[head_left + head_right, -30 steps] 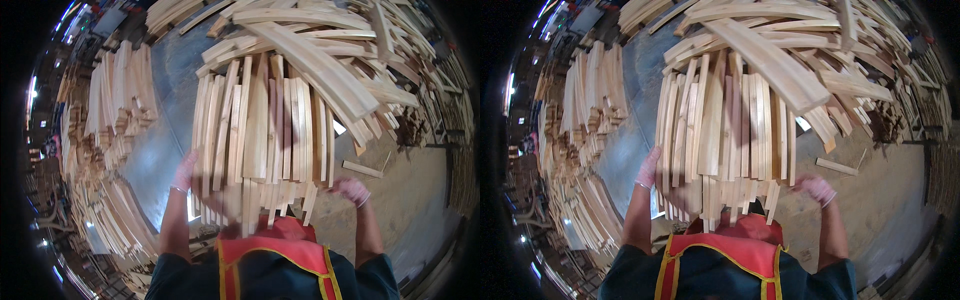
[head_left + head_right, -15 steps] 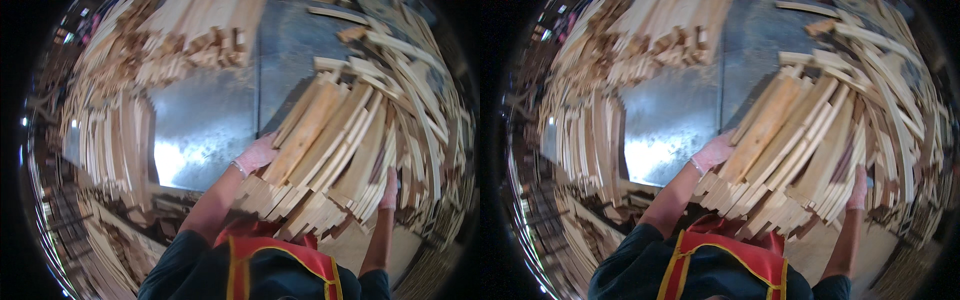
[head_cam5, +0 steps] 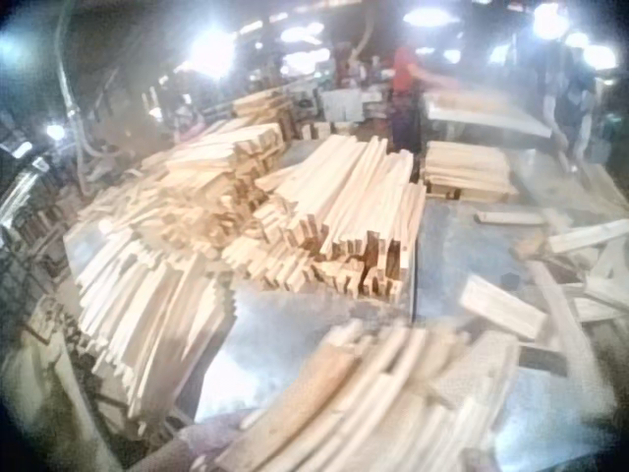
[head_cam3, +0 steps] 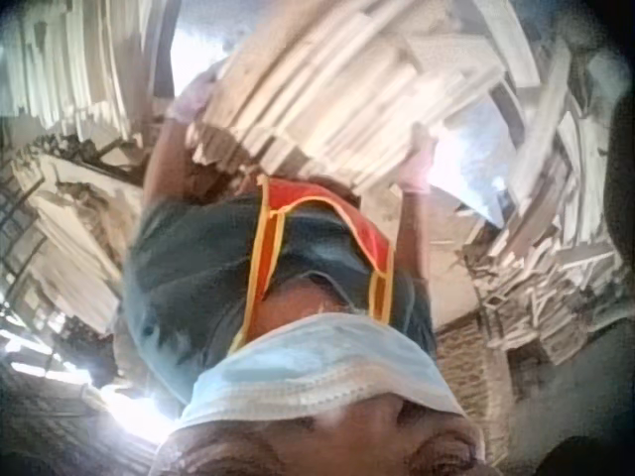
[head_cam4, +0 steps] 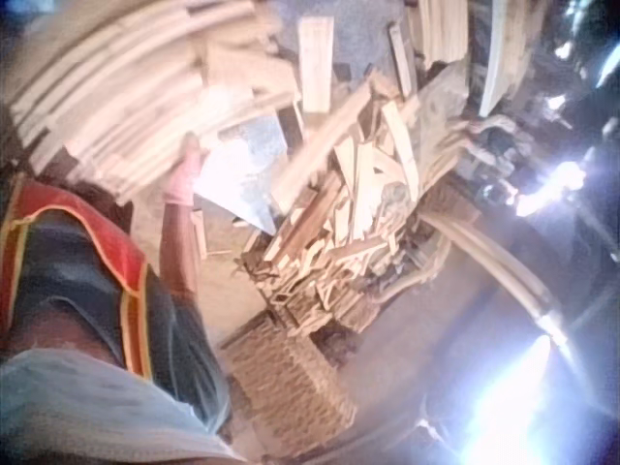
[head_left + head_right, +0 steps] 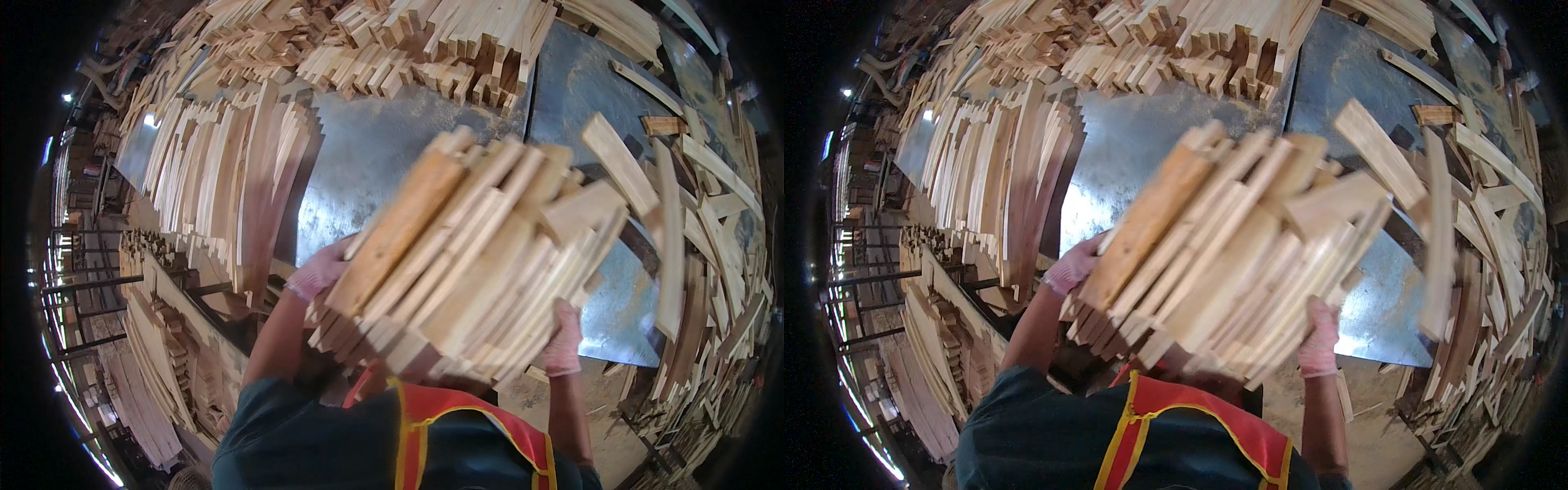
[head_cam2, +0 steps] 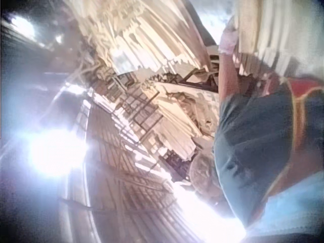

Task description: The person sorts and stacks wooden planks on a metal table. They pick up pieces from a pile, align them, and place them into a neat stack, occasionally adjusting the pile to reach more pieces.

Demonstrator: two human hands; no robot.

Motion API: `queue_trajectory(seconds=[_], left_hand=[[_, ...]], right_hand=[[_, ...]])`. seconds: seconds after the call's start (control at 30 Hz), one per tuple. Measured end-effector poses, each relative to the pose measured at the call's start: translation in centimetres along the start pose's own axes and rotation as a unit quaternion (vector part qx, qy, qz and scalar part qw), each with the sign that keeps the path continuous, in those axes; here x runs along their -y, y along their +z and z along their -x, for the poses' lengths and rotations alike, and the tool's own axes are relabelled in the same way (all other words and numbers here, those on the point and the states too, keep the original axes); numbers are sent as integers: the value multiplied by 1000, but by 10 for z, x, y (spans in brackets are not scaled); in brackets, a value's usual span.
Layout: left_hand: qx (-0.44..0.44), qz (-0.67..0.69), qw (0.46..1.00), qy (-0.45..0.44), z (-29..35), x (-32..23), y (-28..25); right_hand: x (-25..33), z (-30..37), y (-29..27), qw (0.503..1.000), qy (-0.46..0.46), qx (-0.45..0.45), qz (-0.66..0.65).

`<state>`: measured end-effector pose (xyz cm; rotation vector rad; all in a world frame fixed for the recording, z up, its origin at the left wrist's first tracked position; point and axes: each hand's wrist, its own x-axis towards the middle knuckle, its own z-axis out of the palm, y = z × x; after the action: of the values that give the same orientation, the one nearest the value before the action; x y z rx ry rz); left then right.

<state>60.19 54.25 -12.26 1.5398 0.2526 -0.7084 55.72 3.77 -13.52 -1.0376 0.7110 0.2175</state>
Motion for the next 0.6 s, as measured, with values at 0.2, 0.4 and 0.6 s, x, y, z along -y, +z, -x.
queue_trajectory(seconds=[0.2,0.4,0.6], left_hand=[[-269,-155,947,85,69,42,-119],[-528,-373,751,134,86,-6,-133],[-374,-367,791,315,27,-56,93]], right_hand=[[-18,-16,181,995,19,94,-31],[-63,-53,280,992,15,125,-4],[-12,-55,225,862,-131,200,447]])
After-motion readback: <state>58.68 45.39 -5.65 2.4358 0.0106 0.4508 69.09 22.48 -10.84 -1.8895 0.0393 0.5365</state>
